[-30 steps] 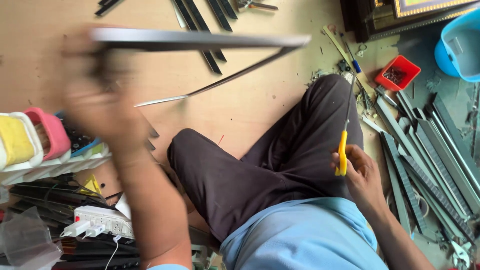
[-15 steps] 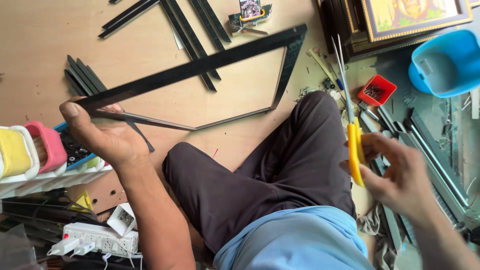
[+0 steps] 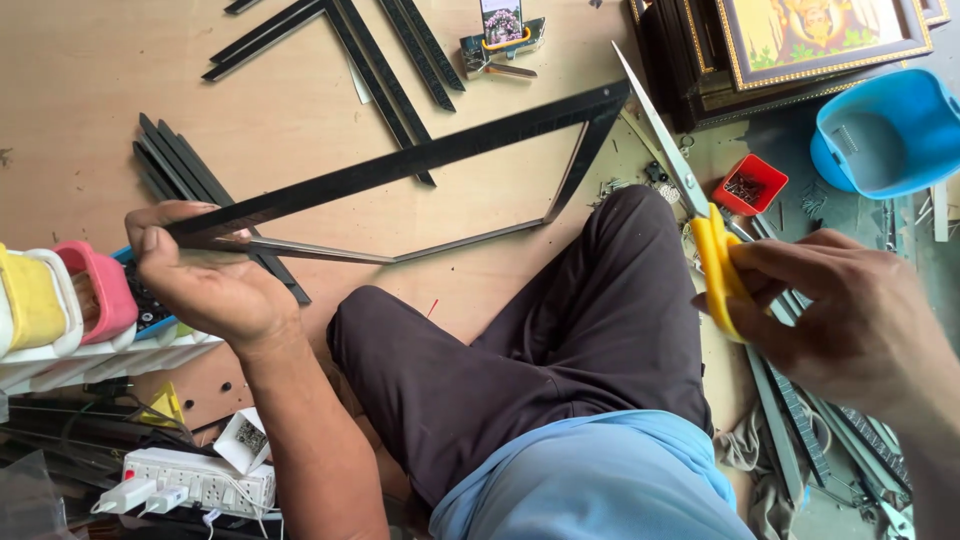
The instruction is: The user is manufacturing a frame for a picture.
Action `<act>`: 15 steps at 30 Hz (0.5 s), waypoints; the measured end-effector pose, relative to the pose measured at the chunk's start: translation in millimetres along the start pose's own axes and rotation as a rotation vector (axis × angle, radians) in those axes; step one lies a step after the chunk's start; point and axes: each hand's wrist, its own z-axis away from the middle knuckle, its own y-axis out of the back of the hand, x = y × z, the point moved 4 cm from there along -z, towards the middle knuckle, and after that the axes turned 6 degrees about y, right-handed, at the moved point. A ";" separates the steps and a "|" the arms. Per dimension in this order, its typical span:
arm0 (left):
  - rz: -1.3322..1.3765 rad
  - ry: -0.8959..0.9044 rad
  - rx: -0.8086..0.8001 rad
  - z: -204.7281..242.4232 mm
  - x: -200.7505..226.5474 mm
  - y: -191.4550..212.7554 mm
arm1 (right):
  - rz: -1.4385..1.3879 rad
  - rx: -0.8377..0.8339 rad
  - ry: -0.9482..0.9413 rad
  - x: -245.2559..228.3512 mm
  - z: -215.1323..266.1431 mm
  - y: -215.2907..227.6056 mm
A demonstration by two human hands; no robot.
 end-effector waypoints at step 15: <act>-0.313 -0.078 0.121 -3.3 33.9 -35.9 | -1.051 0.360 -0.092 77.1 29.0 -85.2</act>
